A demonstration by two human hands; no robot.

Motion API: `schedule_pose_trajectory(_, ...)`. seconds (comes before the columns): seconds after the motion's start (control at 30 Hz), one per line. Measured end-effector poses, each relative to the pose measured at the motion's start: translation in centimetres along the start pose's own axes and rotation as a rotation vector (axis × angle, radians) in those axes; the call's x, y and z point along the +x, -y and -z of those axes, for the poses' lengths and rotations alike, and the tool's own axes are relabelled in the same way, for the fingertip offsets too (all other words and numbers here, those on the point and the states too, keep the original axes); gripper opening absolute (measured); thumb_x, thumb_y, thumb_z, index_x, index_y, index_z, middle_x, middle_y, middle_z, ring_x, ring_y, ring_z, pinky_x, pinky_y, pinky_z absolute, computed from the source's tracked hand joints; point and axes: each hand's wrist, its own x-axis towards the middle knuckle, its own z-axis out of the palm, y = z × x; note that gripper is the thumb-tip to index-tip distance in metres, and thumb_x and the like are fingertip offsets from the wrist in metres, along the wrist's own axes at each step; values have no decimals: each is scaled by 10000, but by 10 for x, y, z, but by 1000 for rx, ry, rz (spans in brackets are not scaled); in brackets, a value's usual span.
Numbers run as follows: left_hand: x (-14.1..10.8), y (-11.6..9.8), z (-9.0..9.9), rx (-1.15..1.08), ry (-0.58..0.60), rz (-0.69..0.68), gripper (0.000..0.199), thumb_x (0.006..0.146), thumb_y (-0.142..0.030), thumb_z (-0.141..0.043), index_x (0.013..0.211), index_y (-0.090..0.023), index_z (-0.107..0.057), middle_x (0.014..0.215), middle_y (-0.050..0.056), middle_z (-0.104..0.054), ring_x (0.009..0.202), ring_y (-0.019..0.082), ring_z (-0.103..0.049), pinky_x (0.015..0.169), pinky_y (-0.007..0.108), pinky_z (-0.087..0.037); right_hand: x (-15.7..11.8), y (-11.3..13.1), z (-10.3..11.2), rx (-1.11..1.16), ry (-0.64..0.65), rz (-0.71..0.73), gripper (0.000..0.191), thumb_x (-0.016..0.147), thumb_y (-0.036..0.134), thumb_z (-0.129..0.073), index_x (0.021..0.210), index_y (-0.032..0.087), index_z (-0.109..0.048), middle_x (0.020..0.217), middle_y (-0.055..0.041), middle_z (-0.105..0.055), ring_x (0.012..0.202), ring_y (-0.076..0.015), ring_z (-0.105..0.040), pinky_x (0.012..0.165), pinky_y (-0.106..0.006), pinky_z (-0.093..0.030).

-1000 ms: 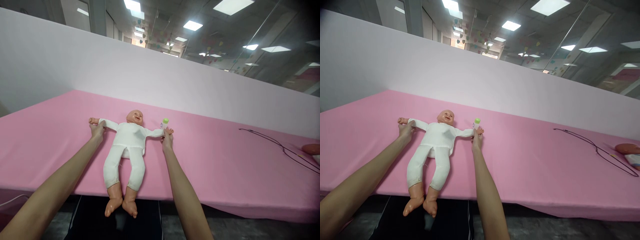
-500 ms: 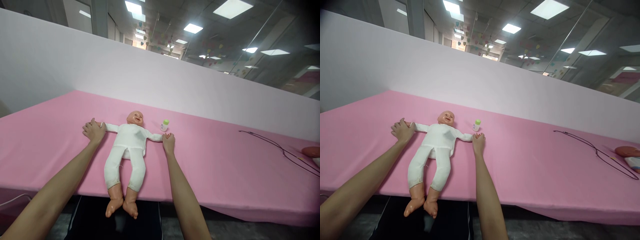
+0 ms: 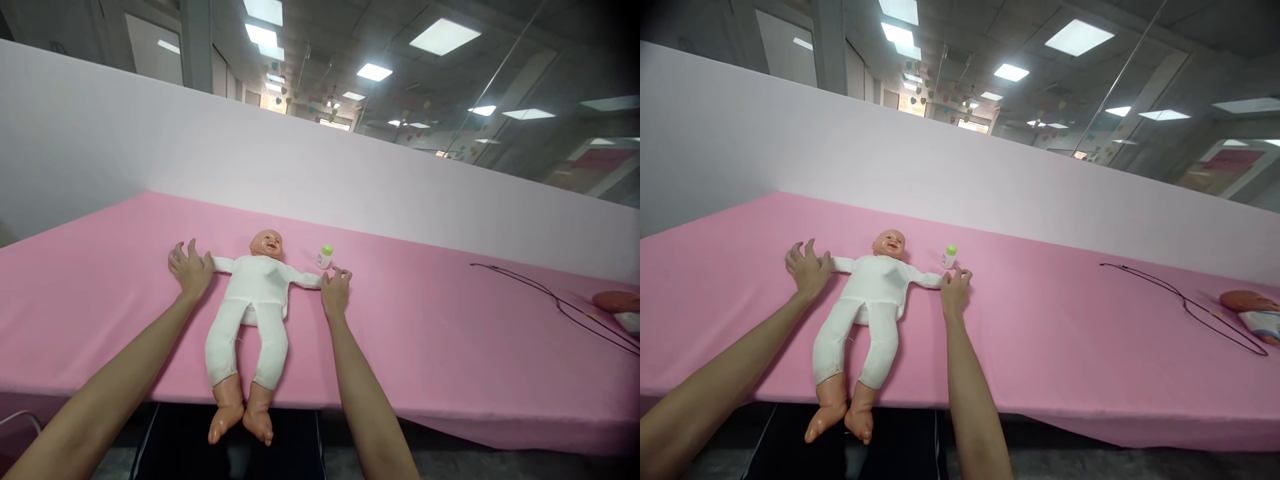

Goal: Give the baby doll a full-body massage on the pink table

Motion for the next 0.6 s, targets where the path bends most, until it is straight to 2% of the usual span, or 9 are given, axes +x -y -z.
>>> schedule_pose_trajectory(0.1,-9,-26,3,-94,-27,-246,588,973,-345,-560,1525,-148,-515,1617,239,-375,1531,409,-269,1250,580,-189,0,9,-2,133,-41,154,396,971,316,-469,1285,174,-663,1379,-164,-474,1112,-278,-616,933,-422,-541)
schedule_pose_trajectory(0.2,-21,-66,5,-240,36,-462,568,966,-308,-587,1512,-165,-523,1605,219,-409,1536,371,-305,1267,542,-215,4,24,0,266,-69,200,347,942,283,-480,1207,179,-680,1402,-166,-472,1139,-268,-589,970,-418,-535)
schedule_pose_trajectory(0.27,-28,-97,2,-362,169,-555,532,965,-299,-601,1485,-195,-553,1581,195,-466,1520,357,-355,1271,531,-233,9,34,3,341,-69,160,324,931,286,-499,1188,200,-677,1389,-148,-496,1024,-239,-605,957,-411,-538)
schedule_pose_trajectory(0.33,-33,-128,-7,-493,397,-593,481,983,-334,-599,1452,-226,-593,1541,161,-541,1482,339,-430,1268,505,-263,16,41,7,406,-55,91,322,920,299,-523,1197,216,-665,1356,-134,-528,945,-223,-603,942,-405,-545)
schedule_pose_trajectory(0.4,-36,-155,-26,-615,668,-515,482,1000,-434,-593,1436,-232,-617,1505,150,-596,1446,328,-492,1253,481,-301,26,43,10,419,-22,63,356,902,302,-549,1231,209,-649,1335,-138,-550,989,-240,-606,963,-414,-544)
schedule_pose_trajectory(0.47,-35,-176,-52,-721,911,-320,584,987,-574,-584,1443,-210,-618,1517,173,-597,1451,337,-505,1230,466,-339,39,39,12,365,2,107,415,883,277,-558,1284,192,-626,1358,-153,-556,1147,-279,-588,1056,-445,-510)
schedule_pose_trajectory(0.53,-33,-193,-82,-780,1073,-77,725,960,-716,-535,1454,-190,-605,1592,197,-527,1506,345,-450,1231,457,-336,52,30,12,276,2,168,484,870,217,-533,1349,182,-594,1413,-162,-553,1317,-305,-519,1165,-483,-433)
schedule_pose_trajectory(0.6,-30,-207,-111,-819,1147,114,853,926,-829,-449,1472,-188,-584,1664,207,-432,1556,347,-381,1243,459,-313,64,20,11,187,6,213,570,852,142,-489,1417,170,-557,1508,-171,-522,1436,-312,-443,1228,-513,-364)
